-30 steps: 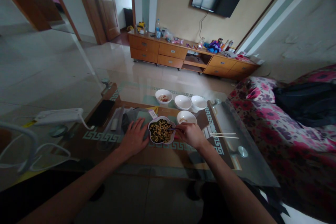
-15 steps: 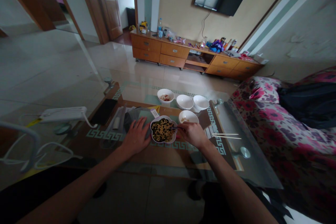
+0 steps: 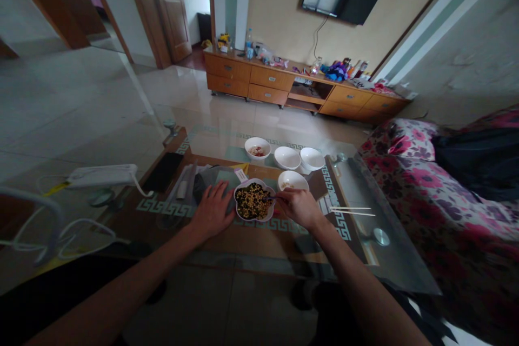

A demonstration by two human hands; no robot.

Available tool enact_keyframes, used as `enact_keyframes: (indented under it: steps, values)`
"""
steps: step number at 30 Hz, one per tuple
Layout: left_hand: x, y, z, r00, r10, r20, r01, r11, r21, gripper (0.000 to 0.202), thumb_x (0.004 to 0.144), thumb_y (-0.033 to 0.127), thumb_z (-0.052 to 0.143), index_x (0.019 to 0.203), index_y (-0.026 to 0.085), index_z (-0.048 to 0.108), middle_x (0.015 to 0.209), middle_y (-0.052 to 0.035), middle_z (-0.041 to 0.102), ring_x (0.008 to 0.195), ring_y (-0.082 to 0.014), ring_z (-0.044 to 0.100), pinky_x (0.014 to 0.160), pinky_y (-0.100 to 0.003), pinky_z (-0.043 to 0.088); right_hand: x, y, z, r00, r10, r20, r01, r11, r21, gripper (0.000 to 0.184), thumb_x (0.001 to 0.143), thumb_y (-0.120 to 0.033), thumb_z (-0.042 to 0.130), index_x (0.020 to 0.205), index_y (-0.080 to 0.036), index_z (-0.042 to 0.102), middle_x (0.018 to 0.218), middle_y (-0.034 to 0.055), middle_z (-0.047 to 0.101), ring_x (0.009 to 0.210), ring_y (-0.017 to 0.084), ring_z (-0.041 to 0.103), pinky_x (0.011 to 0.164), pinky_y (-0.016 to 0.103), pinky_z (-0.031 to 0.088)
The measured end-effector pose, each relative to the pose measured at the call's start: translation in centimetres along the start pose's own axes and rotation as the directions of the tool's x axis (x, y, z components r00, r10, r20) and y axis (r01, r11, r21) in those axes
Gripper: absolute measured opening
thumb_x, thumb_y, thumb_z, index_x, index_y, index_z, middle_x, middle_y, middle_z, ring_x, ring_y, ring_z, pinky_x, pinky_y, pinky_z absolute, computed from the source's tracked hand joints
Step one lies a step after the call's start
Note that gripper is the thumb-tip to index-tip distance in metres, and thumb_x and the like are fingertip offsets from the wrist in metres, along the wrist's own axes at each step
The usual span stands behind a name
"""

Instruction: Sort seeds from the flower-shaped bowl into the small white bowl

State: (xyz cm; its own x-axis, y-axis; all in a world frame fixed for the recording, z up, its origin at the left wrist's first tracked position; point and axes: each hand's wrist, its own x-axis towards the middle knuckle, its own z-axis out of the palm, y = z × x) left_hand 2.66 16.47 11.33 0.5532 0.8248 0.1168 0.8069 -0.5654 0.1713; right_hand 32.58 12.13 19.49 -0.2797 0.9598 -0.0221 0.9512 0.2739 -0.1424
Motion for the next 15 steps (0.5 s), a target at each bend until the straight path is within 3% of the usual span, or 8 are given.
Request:
enact_keyframes:
  steps: [3, 5, 7, 8, 10, 12, 15]
  values:
    - [1.2, -1.6, -1.4, 0.995, 0.040, 0.097, -0.036, 0.999, -0.039, 0.057, 0.098, 0.040, 0.059, 0.150, 0.017, 0.062, 0.168, -0.0212, 0.049, 0.155, -0.0391, 0.046, 0.127, -0.058, 0.038, -0.1, 0.2, -0.2, 0.998, -0.011, -0.057, 0.014, 0.999, 0.050, 0.027, 0.108, -0.023, 0.059, 0.112, -0.025, 0.085, 0.104, 0.0067, 0.084, 0.090, 0.021, 0.079, 0.075, 0.027, 0.054]
    - [2.5, -4.3, -3.2, 0.982, 0.065, 0.179, -0.048, 0.994, -0.100, 0.055, 0.095, 0.043, 0.062, 0.145, 0.022, 0.067, 0.161, -0.0157, 0.059, 0.144, -0.0352, 0.058, 0.119, -0.050, 0.048, -0.3, 0.6, -0.4, 0.994, -0.016, -0.107, 0.026, 0.995, 0.093, 0.026, 0.106, -0.022, 0.060, 0.110, -0.025, 0.086, 0.105, 0.0059, 0.084, 0.089, 0.020, 0.079, 0.075, 0.027, 0.054]
    - [3.9, -7.8, -5.3, 0.987, -0.089, 0.133, 0.101, 0.991, -0.093, 0.050, 0.098, 0.047, 0.055, 0.138, 0.022, 0.070, 0.145, -0.0136, 0.070, 0.135, -0.0323, 0.065, 0.117, -0.044, 0.049, -0.5, 1.3, -0.8, 0.985, -0.006, -0.172, 0.028, 0.991, 0.130, 0.025, 0.105, -0.023, 0.061, 0.110, -0.025, 0.086, 0.106, 0.0054, 0.085, 0.086, 0.019, 0.079, 0.074, 0.026, 0.054]
    - [4.5, -9.6, -6.4, 0.977, -0.195, 0.087, 0.199, 0.980, -0.031, 0.054, 0.099, 0.050, 0.053, 0.139, 0.017, 0.068, 0.143, -0.0170, 0.070, 0.134, -0.0347, 0.064, 0.116, -0.045, 0.049, -0.6, 1.7, -1.0, 0.979, 0.006, -0.206, 0.025, 0.989, 0.144, 0.024, 0.105, -0.024, 0.062, 0.110, -0.025, 0.086, 0.106, 0.0053, 0.085, 0.083, 0.019, 0.078, 0.073, 0.026, 0.054]
    - [5.1, -12.8, -8.3, 0.905, -0.426, -0.005, 0.423, 0.897, 0.132, 0.076, 0.093, 0.065, 0.059, 0.142, 0.006, 0.063, 0.143, -0.0290, 0.065, 0.135, -0.0454, 0.061, 0.114, -0.052, 0.048, -0.9, 2.8, -1.5, 0.964, 0.037, -0.263, 0.007, 0.986, 0.166, 0.025, 0.105, -0.026, 0.061, 0.111, -0.023, 0.086, 0.104, 0.0058, 0.085, 0.078, 0.019, 0.078, 0.073, 0.027, 0.055]
    - [5.2, -14.9, -9.4, 0.809, -0.587, 0.032, 0.571, 0.798, 0.190, 0.094, 0.089, 0.074, 0.061, 0.145, -0.001, 0.057, 0.143, -0.0365, 0.060, 0.133, -0.0506, 0.061, 0.109, -0.055, 0.051, -1.3, 3.8, -2.0, 0.951, 0.078, -0.301, -0.023, 0.983, 0.180, 0.027, 0.105, -0.028, 0.060, 0.112, -0.022, 0.086, 0.106, 0.0068, 0.085, 0.080, 0.021, 0.079, 0.075, 0.029, 0.057]
    - [5.2, -16.4, -9.7, 0.723, -0.676, 0.139, 0.652, 0.735, 0.185, 0.087, 0.091, 0.071, 0.060, 0.140, -0.001, 0.061, 0.141, -0.0364, 0.061, 0.129, -0.0509, 0.064, 0.104, -0.053, 0.054, -1.9, 5.2, -2.7, 0.927, 0.170, -0.333, -0.111, 0.976, 0.189, 0.027, 0.104, -0.029, 0.061, 0.111, -0.022, 0.086, 0.109, 0.0077, 0.086, 0.087, 0.024, 0.081, 0.078, 0.031, 0.059]
